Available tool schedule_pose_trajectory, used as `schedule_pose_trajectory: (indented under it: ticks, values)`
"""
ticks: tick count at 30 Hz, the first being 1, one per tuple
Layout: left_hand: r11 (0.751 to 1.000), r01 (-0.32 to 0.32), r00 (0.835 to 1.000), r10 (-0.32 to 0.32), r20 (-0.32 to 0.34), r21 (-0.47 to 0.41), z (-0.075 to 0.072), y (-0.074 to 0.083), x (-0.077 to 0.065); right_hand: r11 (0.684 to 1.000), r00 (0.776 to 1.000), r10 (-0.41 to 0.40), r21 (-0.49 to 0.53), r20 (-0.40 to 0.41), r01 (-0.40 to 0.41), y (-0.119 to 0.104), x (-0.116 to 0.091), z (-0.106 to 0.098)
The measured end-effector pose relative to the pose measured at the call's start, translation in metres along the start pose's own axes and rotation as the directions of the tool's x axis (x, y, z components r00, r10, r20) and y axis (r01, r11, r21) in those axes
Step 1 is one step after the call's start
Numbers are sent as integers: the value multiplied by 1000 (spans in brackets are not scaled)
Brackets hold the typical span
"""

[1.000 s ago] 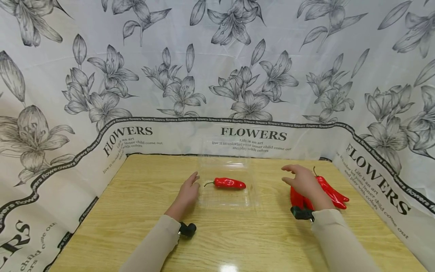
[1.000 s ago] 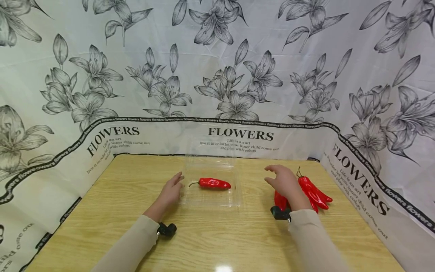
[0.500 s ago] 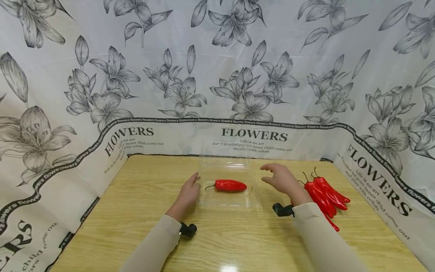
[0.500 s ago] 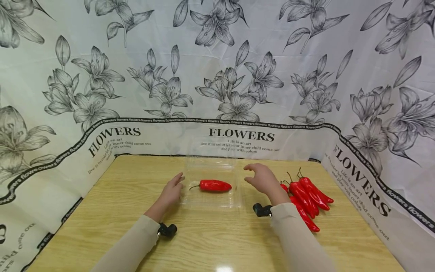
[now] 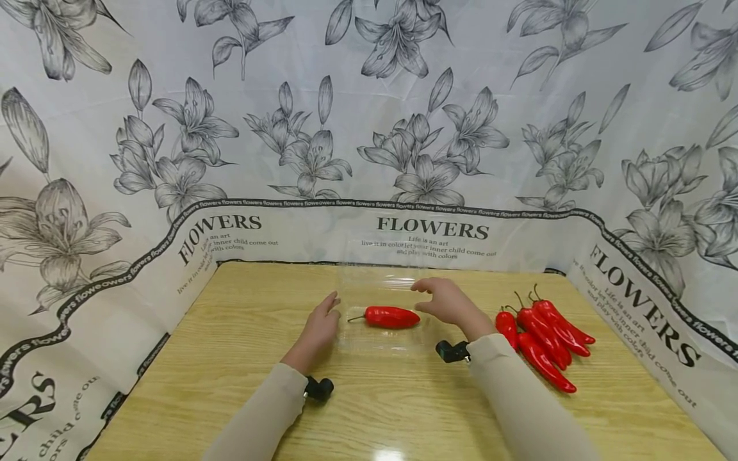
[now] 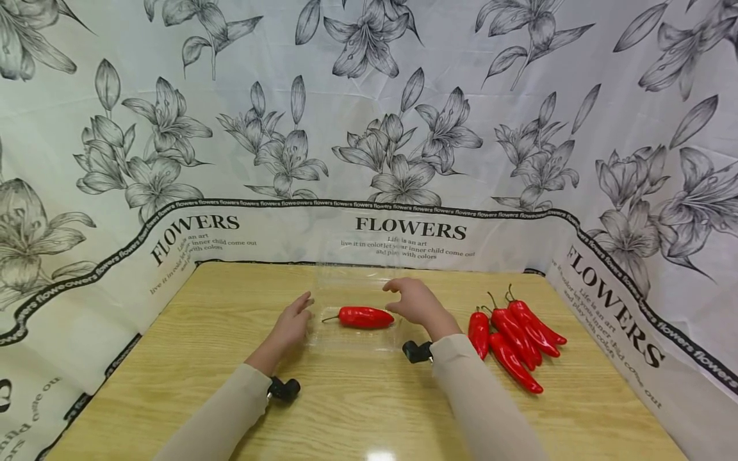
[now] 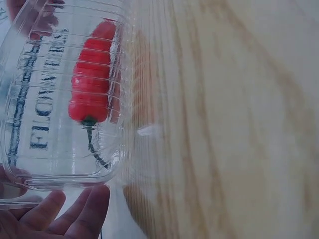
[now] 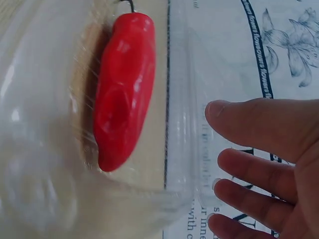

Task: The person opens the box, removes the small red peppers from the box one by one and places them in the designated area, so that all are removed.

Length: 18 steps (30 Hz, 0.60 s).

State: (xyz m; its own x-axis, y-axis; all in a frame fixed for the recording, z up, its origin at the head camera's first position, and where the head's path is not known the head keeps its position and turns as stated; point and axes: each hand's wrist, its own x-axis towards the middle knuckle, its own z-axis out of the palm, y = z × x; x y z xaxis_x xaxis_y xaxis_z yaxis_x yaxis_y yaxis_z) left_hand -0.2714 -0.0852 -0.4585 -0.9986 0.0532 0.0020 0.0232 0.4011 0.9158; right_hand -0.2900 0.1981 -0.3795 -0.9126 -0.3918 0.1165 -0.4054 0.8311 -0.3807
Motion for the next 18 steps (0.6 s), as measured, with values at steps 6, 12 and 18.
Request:
schedule_pose_trajectory:
  ticks: [6,12,18]
  values:
    - [1000,15,1000,-15,2,-22,0,-2,1,1000,997,7,26,73,-9,-10,12,12]
    - [999,21,1000,-21,0,-34,0,-1,0,998,988,24,50,152,-32,-14,22,22]
    - [1000,14,1000,-14,-2,-28,1,0,-1,993,979,63,81,194,-80,-19,28,25]
